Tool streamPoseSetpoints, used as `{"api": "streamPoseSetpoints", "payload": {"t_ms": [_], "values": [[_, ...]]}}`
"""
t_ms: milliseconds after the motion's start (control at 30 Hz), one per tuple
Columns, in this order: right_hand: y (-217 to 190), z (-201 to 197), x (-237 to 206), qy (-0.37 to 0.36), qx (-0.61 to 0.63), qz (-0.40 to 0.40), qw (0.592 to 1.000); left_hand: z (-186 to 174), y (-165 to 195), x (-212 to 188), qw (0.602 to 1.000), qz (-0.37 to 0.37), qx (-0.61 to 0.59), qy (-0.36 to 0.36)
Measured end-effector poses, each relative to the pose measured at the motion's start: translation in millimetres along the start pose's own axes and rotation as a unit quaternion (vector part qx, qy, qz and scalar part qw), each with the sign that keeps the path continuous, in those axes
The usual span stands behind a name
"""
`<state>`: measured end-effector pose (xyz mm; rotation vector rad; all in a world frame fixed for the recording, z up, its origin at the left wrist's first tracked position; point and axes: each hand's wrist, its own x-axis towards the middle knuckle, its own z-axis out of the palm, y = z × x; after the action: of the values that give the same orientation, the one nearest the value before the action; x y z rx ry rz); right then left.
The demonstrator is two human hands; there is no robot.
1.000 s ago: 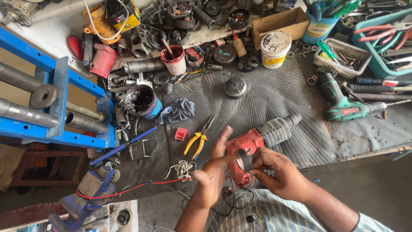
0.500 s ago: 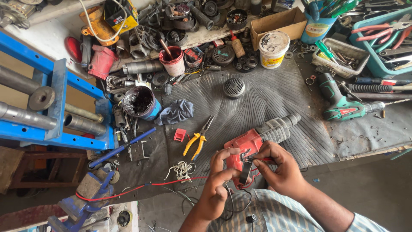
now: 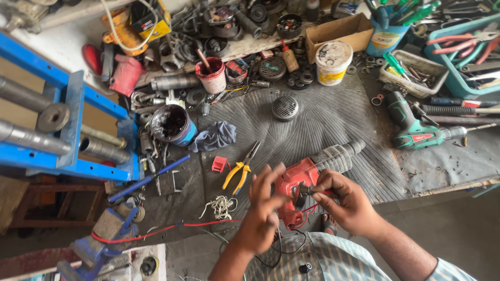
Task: The person removes a vent cover from a red power drill, strips wires with pliers, and wraps electrical tape around the exposed wires. The person handles the drill, vent cover, pliers, and electrical tape throughout the process.
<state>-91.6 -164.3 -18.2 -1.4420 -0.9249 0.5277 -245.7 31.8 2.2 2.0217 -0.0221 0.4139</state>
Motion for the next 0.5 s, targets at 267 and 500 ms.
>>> {"api": "streamPoseSetpoints", "payload": {"t_ms": [267, 500], "values": [[4, 16, -2, -0.014, -0.068, -0.054, 0.996, 4, -17, 7, 0.927, 0.018, -0.375, -0.006], [7, 7, -4, 0.015, -0.057, -0.025, 0.998, 0, -9, 13, 0.999, 0.029, 0.009, 0.016]]}}
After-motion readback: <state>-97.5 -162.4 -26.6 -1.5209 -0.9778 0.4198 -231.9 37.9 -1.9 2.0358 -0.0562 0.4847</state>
